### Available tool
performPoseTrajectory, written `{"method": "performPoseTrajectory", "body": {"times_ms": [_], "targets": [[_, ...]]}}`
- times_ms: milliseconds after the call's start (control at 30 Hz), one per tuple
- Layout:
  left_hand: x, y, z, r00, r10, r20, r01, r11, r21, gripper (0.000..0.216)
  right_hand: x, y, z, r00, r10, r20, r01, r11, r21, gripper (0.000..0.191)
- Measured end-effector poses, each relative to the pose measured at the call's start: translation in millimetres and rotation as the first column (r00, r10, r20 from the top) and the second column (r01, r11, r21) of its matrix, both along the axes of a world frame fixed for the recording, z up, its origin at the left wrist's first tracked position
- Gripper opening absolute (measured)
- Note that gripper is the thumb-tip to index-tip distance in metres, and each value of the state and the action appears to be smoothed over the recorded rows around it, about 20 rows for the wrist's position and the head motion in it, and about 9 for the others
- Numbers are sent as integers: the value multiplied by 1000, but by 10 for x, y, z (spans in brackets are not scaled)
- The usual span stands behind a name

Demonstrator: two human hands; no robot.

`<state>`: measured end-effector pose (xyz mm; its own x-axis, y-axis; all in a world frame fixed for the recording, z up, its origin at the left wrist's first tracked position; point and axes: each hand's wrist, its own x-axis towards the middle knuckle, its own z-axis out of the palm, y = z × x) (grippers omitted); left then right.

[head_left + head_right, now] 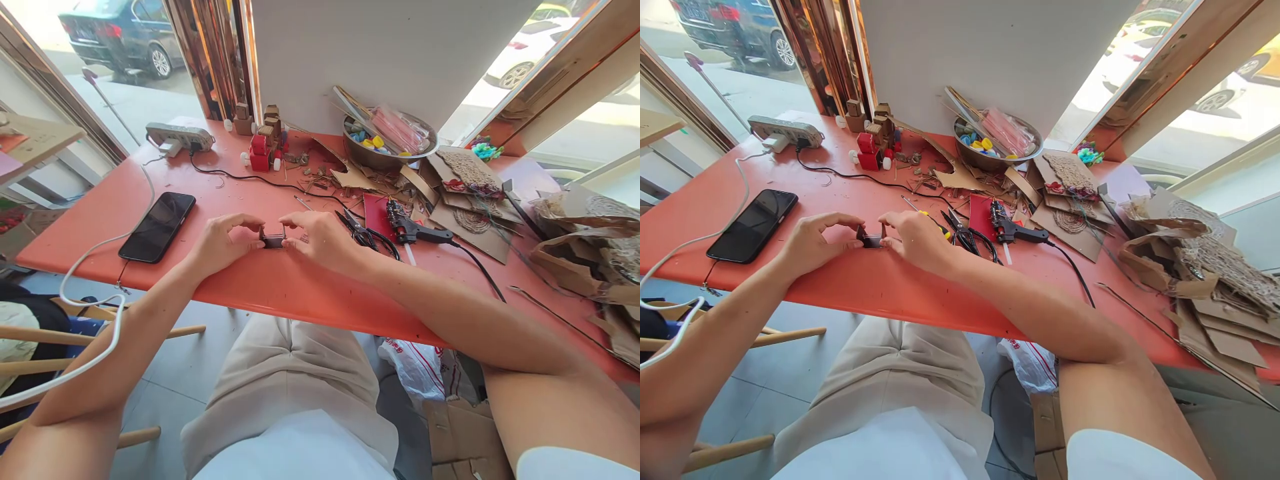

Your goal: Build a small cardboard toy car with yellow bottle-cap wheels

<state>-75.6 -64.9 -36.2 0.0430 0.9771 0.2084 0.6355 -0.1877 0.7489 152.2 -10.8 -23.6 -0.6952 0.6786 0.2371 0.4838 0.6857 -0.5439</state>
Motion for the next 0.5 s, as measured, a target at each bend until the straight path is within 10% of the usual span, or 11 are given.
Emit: {"method": "performPoseTrajectory", "body": {"times_ms": [500], "targets": [[-34, 58, -55, 985, -69, -158, 83, 993, 82, 26, 10, -18, 32, 995, 31, 92, -34, 999, 40, 33]]}}
